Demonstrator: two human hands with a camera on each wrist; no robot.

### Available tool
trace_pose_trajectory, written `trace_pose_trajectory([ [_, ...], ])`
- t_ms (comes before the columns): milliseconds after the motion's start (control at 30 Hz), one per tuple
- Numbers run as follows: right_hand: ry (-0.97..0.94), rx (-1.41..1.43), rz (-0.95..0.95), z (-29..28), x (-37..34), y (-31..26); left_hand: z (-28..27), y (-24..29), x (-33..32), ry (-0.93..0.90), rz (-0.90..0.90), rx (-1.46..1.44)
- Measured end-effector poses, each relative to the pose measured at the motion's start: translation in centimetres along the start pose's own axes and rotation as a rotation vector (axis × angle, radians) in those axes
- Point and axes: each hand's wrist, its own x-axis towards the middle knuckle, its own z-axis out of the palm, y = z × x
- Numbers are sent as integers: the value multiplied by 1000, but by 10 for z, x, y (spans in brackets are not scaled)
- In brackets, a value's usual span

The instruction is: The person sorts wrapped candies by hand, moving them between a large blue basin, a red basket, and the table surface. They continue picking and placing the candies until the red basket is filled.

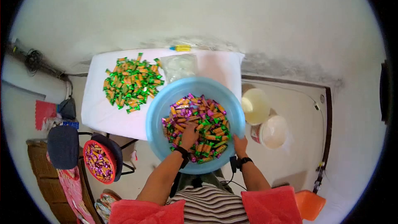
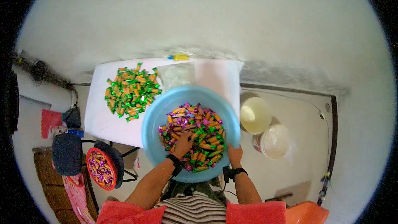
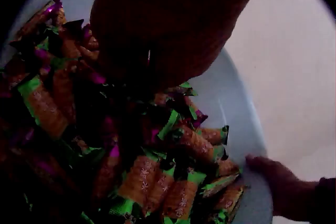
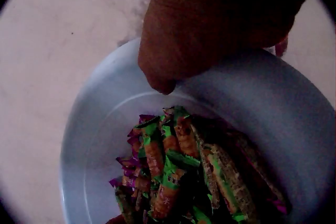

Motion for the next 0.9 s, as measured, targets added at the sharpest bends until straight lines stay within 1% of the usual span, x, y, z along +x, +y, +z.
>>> trace_pose_trajectory([
  [33,-12,-23,-25,-1,-2,-5,-5,-6,-2,37,-18,3],
  [67,-34,-43,-54,-3,-4,-11,-8,-15,-8,85,-22,-123],
  [100,-78,-18,-201,-3,0,-2,-15,-22,-8,139,-19,-247],
  [133,-44,-18,-124,-1,2,2,-42,-4,-18,98,-180,-337],
  [167,-63,59,-148,0,-4,-10,-54,-10,-21,131,-190,-336],
  [200,-73,133,-167,-1,-10,-24,-61,-15,-25,286,-113,-695],
  [233,-88,135,-178,0,-7,-17,-67,-18,-25,434,-18,-1052],
  [267,-47,55,-75,-3,-4,-10,-80,-38,-21,435,-167,-1142],
  [300,-4,-26,29,-1,-2,-9,-98,-45,-22,446,-165,-1145],
  [333,-14,-28,22,0,-1,-9,-118,-52,-22,555,-175,-1209],
  [367,-31,21,8,-3,-9,-22,-138,-59,-21,665,-185,-1270],
  [433,-59,66,-8,2,-12,-32,-166,-95,-8,731,-247,-1397],
  [467,-44,68,-27,2,-11,-30,-173,-126,-1,736,-270,-1441],
  [500,-28,70,-45,2,-10,-29,-183,-139,6,777,-317,-1497],
  [533,2,-4,-6,2,-9,-28,-187,-161,13,771,-369,-1514],
  [567,-1,-8,-11,2,-8,-26,-192,-183,20,762,-419,-1532],
  [600,18,-42,-13,2,-7,-25,-189,-214,33,800,-458,-1553],
  [633,37,-78,-14,2,-5,-23,-196,-223,36,802,-462,-1560],
  [700,42,-62,-31,2,-3,-17,-206,-241,42,852,-570,-1552],
  [733,50,-38,-42,2,-3,-13,-206,-258,46,838,-510,-1365],
  [767,60,-16,-54,2,-3,-10,-207,-275,48,828,-596,-1200],
  [833,52,-15,-50,2,-6,-13,-216,-292,56,882,-621,-1407],
  [867,44,0,-49,2,-6,-15,-220,-300,59,896,-640,-1388],
  [900,44,-12,-47,2,-5,-15,-221,-301,63,1006,-604,-1366],
])
